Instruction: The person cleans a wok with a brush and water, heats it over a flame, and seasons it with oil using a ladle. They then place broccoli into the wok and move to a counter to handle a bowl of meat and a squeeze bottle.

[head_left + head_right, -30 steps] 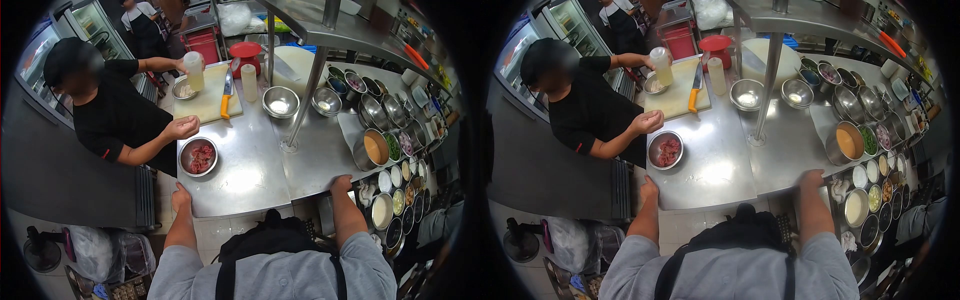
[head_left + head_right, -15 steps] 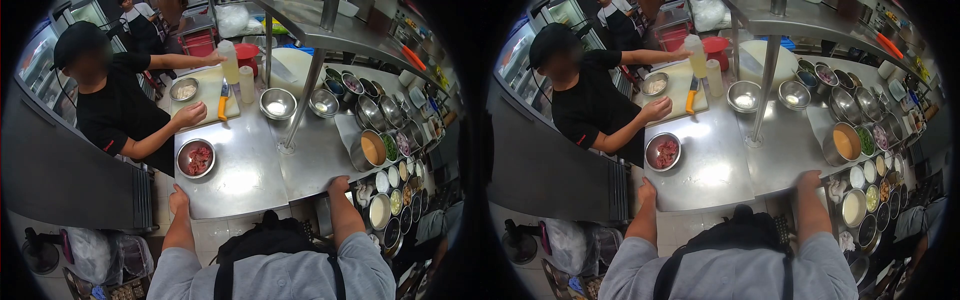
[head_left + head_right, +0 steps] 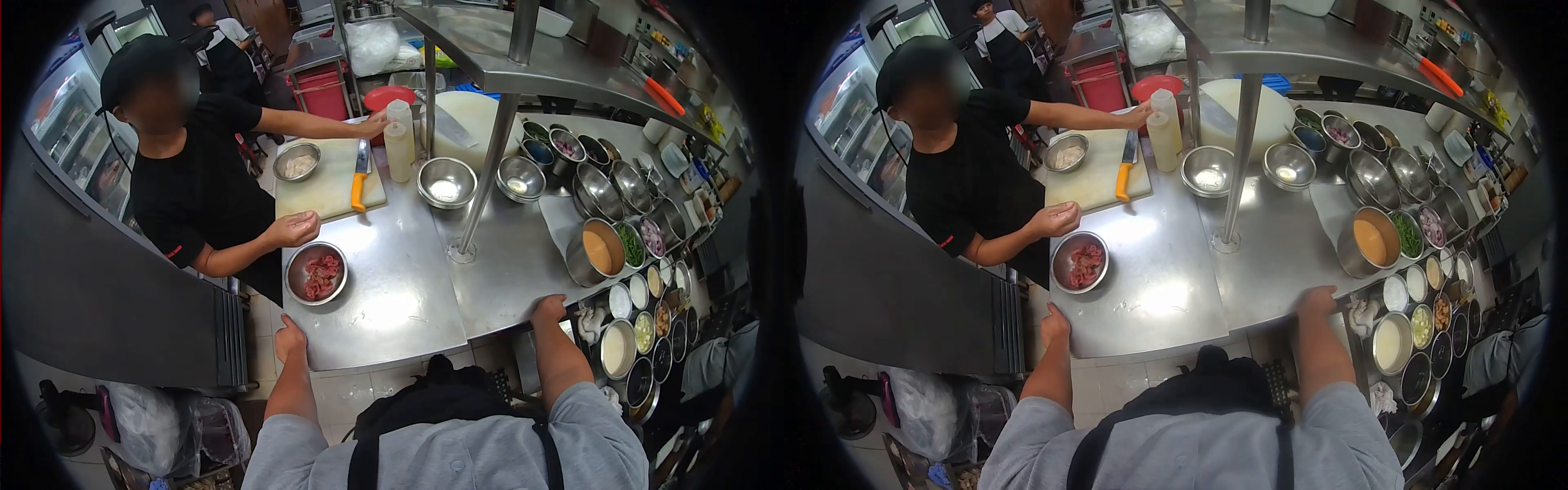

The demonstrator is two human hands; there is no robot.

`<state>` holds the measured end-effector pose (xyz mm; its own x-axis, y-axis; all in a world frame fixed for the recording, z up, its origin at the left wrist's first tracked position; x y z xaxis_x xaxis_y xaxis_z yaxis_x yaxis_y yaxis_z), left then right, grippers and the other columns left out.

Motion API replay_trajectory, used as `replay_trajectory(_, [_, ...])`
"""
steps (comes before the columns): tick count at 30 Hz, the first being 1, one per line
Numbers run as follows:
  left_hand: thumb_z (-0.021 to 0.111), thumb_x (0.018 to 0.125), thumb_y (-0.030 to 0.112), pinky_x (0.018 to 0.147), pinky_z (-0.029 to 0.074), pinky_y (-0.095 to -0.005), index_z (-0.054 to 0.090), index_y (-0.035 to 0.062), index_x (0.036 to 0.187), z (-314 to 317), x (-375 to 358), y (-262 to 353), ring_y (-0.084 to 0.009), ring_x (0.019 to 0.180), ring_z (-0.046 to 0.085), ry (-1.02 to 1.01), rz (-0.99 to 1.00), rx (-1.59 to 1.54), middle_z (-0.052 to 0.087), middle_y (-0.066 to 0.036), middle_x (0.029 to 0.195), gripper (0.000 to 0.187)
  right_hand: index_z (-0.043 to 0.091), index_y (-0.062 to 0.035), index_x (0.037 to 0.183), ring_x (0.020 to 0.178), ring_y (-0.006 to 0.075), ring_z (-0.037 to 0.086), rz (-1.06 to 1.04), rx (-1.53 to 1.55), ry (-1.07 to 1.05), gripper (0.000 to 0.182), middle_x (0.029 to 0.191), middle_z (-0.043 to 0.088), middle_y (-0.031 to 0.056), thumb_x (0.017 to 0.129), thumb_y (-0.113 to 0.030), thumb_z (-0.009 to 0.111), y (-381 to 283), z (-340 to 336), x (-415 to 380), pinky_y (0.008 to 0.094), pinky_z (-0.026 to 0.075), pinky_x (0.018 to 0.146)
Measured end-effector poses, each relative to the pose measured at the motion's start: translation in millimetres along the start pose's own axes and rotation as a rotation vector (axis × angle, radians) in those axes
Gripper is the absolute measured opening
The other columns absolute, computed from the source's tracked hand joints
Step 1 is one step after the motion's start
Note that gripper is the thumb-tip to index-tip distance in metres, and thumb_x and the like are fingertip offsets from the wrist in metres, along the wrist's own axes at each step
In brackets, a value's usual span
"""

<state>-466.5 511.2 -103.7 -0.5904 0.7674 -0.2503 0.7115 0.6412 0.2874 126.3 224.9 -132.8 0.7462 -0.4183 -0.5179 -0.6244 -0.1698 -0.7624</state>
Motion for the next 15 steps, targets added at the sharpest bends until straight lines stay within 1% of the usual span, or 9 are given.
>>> replay_trajectory(2, [0.024, 0.094, 0.058, 0.091, 0.047, -0.0455, 0.069, -0.0032, 0.099, 2, 2, 0, -0.0373, 0.102, 0.063, -0.024, 0.000, 0.004, 0.067, -0.023, 0.104, 0.076, 0.053, 0.0122, 0.116, 0.102, 0.0369, 0.063, 0.005, -0.012, 0.007, 0.066, 0.113, 0.062, 0.0245, 0.097, -0.049, 0.037, 6, 5, 16, 0.0447, 0.052, 0.085])
replay_trajectory(5, [0.025, 0.094, 0.059, 0.090, 0.048, -0.0455, 0.069, -0.0035, 0.099, -4, -4, 2, -0.0376, 0.101, 0.063, -0.006, -0.005, -0.004, 0.067, -0.023, 0.103, 0.077, 0.053, 0.0129, 0.115, 0.102, 0.0366, 0.063, 0.021, 0.010, 0.007, 0.066, 0.113, 0.062, 0.0250, 0.097, -0.048, 0.038, 12, 9, 24, 0.0444, 0.051, 0.086])
replay_trajectory(15, [0.025, 0.093, 0.060, 0.089, 0.048, -0.0463, 0.070, -0.0031, 0.097, 2, 1, -1, -0.0377, 0.100, 0.064, -0.003, 0.011, -0.007, 0.067, -0.023, 0.101, 0.078, 0.053, 0.0157, 0.113, 0.102, 0.0401, 0.062, 0.004, 0.040, 0.043, 0.065, 0.113, 0.061, 0.0277, 0.096, -0.046, 0.042, 1, 0, 1, 0.0446, 0.050, 0.087])
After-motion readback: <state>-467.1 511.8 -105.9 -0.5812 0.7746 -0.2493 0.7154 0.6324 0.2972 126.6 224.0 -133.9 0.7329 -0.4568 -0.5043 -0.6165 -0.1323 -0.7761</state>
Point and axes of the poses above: each hand's wrist, its own x-axis towards the middle knuckle, its own z-axis out of the palm, y = z × x, the point moved 5 cm from there along x, towards the middle knuckle
